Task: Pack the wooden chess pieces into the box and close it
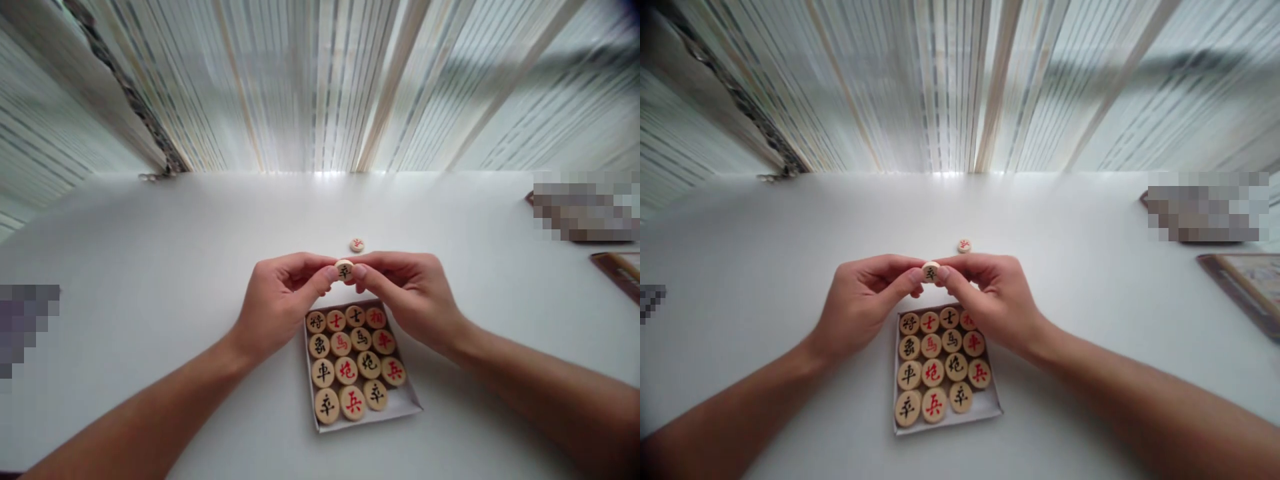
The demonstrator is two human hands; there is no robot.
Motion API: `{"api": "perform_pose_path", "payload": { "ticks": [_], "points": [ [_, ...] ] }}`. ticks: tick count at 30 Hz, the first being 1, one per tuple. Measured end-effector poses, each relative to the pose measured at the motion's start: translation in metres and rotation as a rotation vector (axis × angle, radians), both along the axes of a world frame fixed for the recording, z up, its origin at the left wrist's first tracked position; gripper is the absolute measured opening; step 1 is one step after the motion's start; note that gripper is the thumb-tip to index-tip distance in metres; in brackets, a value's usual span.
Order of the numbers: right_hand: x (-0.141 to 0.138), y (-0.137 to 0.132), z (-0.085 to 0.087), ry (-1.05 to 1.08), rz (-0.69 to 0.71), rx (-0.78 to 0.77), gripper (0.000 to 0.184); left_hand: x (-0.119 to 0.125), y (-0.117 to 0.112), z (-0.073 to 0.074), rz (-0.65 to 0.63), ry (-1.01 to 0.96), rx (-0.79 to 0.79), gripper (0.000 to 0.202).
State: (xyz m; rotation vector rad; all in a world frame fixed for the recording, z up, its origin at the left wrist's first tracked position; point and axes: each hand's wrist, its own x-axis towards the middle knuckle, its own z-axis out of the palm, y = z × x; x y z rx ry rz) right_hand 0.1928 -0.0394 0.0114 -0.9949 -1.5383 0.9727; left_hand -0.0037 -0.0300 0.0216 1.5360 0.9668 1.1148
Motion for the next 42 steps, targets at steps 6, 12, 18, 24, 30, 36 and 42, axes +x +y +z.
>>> {"api": "perform_pose_path", "payload": {
  "ticks": [6,12,18,24,30,36,42],
  "points": [
    [-0.0019,-0.007,-0.0009,-0.005,0.001,0.002,0.013,-0.0034,-0.0034,0.0004,0.033,0.07,0.014,0.013],
    [-0.002,-0.0089,-0.0022,-0.014,-0.01,0.018,0.013,-0.0036,-0.0055,0.0009,0.024,-0.005,-0.031,0.013],
    [-0.0015,-0.0091,-0.0026,-0.051,-0.051,0.061,0.016,-0.0037,-0.0068,0.0023,0.022,-0.043,-0.037,0.014],
    [-0.0026,-0.0085,-0.0043,-0.055,-0.07,0.096,0.016,-0.0042,-0.0078,-0.0001,0.018,-0.029,-0.017,0.016],
    [-0.0017,-0.0093,-0.0068,0.01,-0.04,0.095,0.017,-0.0043,-0.0093,0.0011,0.005,-0.038,0.003,0.014],
    [-0.0014,-0.0103,-0.0048,0.066,0.014,0.046,0.016,-0.0047,-0.0092,0.0014,0.009,-0.036,-0.001,0.016],
    [-0.0024,-0.0082,0.0029,0.142,0.114,-0.078,0.01,-0.0043,-0.0064,0.0066,-0.028,-0.069,-0.012,0.011]
  ]
}}
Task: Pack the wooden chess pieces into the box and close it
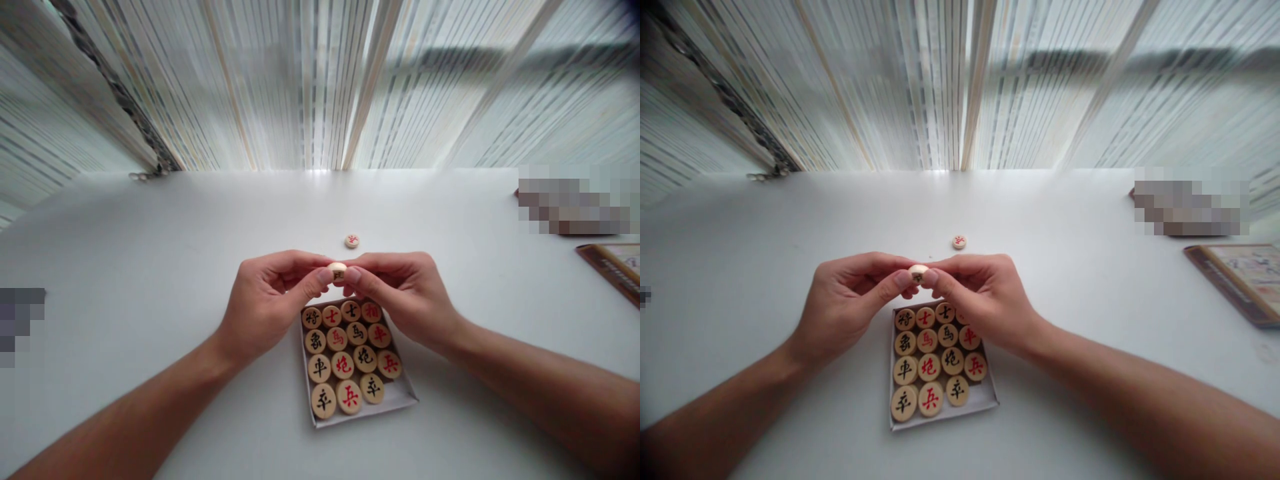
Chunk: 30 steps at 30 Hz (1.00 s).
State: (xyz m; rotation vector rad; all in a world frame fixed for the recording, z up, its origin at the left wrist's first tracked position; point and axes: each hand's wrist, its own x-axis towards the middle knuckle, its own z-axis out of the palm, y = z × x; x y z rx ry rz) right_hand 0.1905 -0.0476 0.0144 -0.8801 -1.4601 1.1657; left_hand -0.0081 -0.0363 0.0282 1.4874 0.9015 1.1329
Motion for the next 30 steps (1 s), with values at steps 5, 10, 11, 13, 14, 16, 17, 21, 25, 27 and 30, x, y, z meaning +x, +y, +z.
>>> {"api": "perform_pose_path", "payload": {
  "ticks": [5,10,11,13,14,16,17,21,25,27,30],
  "points": [
    [0.0003,0.0009,0.0032,0.042,0.039,-0.082,0.015,-0.0004,0.0023,0.0018,-0.05,-0.044,-0.058,0.01],
    [0.0013,0.0012,0.0049,0.063,0.116,-0.146,0.015,-0.0032,0.0024,-0.0055,-0.119,-0.129,-0.114,0.015],
    [0.0016,0.0013,0.0051,0.065,0.123,-0.156,0.016,-0.0034,0.0021,-0.0065,-0.141,-0.146,-0.124,0.016],
    [0.0025,0.0016,0.0051,0.068,0.135,-0.175,0.021,-0.0032,0.0013,-0.0068,-0.178,-0.173,-0.141,0.018],
    [0.0029,0.0019,0.005,0.068,0.139,-0.184,0.024,-0.003,0.0011,-0.0063,-0.19,-0.183,-0.147,0.018],
    [0.0032,0.0026,0.0049,0.07,0.153,-0.197,0.03,-0.0025,0.0009,-0.0044,-0.202,-0.2,-0.156,0.021],
    [0.0031,0.0029,0.005,0.076,0.162,-0.198,0.031,-0.0024,0.001,-0.0034,-0.204,-0.207,-0.161,0.022],
    [0.0017,0.0029,0.0067,0.113,0.215,-0.211,0.027,-0.0022,0.0019,-0.0017,-0.216,-0.22,-0.186,0.024],
    [0.0015,0.0013,0.0074,0.045,0.195,-0.26,0.028,-0.002,0.0015,-0.0027,-0.206,-0.179,-0.187,0.025],
    [0.0018,0.0008,0.0071,-0.028,0.156,-0.252,0.032,-0.0018,0.0001,-0.0034,-0.183,-0.14,-0.153,0.028],
    [0.0022,0.0007,0.0067,-0.125,0.094,-0.217,0.036,-0.0013,-0.003,-0.0048,-0.165,-0.053,-0.045,0.032]
  ]
}}
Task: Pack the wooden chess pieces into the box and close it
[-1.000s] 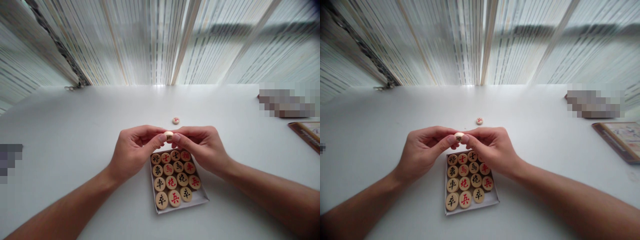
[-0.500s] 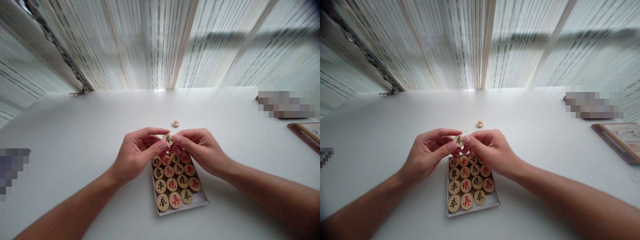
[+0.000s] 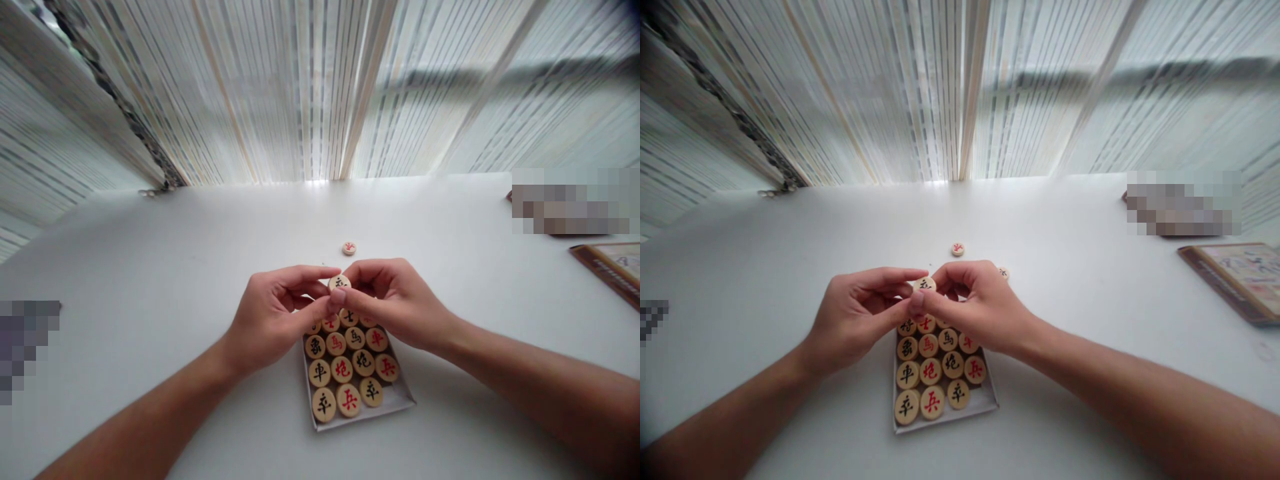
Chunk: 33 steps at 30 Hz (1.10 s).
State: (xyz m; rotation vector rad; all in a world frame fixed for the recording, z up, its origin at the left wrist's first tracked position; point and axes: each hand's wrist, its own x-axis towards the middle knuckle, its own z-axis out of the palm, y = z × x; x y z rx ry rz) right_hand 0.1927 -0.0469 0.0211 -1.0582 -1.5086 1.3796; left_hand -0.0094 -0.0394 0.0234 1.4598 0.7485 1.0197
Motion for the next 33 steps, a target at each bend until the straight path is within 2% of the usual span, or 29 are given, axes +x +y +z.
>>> {"api": "perform_pose_path", "payload": {
  "ticks": [4,7,13,23,26,33],
  "points": [
    [0.0,0.0,0.001,-0.057,-0.011,0.002,0.039,0.001,-0.003,-0.003,-0.008,0.08,0.18,0.033],
    [0.001,0.0,0.005,-0.063,0.009,-0.006,0.04,0.001,-0.003,-0.004,-0.02,0.092,0.223,0.036],
    [0.003,0.0,0.012,0.0,0.045,0.015,0.039,0.0,-0.001,-0.003,0.034,0.058,0.21,0.032],
    [0.001,0.0,0.013,0.113,0.072,0.004,0.026,0.001,-0.001,0.0,0.047,-0.021,0.045,0.035],
    [0.001,-0.001,0.014,0.109,0.067,-0.044,0.023,0.002,-0.001,0.002,0.064,-0.005,0.056,0.032],
    [0.001,-0.001,0.006,0.138,0.038,-0.139,0.034,0.001,-0.002,-0.001,0.036,0.081,0.172,0.027]
  ]
}}
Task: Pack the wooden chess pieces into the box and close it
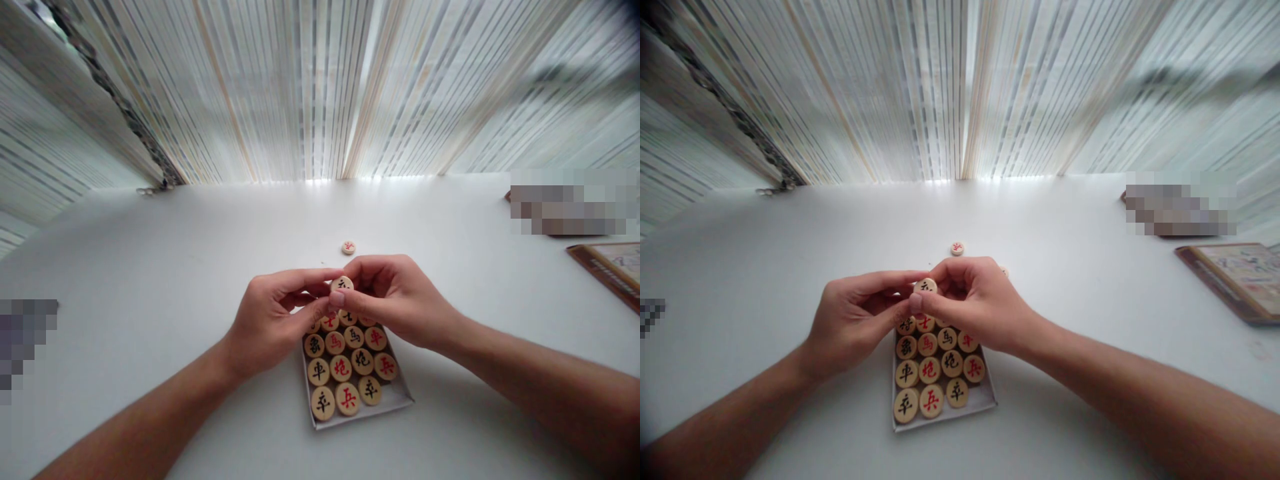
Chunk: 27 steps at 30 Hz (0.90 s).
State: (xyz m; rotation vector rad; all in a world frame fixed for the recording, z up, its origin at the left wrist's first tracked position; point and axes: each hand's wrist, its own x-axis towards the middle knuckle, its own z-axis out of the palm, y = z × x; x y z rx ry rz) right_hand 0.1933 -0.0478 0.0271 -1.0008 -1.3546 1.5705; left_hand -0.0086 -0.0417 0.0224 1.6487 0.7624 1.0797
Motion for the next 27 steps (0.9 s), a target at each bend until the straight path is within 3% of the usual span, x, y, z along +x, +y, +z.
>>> {"api": "perform_pose_path", "payload": {
  "ticks": [8,15,22,27],
  "points": [
    [0.0009,-0.0018,0.0035,0.014,0.052,-0.004,0.035,-0.0026,0.001,-0.0009,-0.047,-0.004,0.12,0.034],
    [0.0018,-0.0043,0.0072,-0.078,0.069,0.047,0.034,-0.0029,0.0006,0.0001,-0.07,-0.046,0.083,0.031],
    [0.0024,-0.0054,0.0085,-0.098,0.074,0.159,0.035,-0.003,0.0006,-0.0011,-0.046,-0.079,0.035,0.028],
    [0.0034,-0.0036,0.0061,-0.115,0.048,0.297,0.028,-0.0037,0.0017,-0.0013,0.017,-0.054,0.096,0.028]
  ]
}}
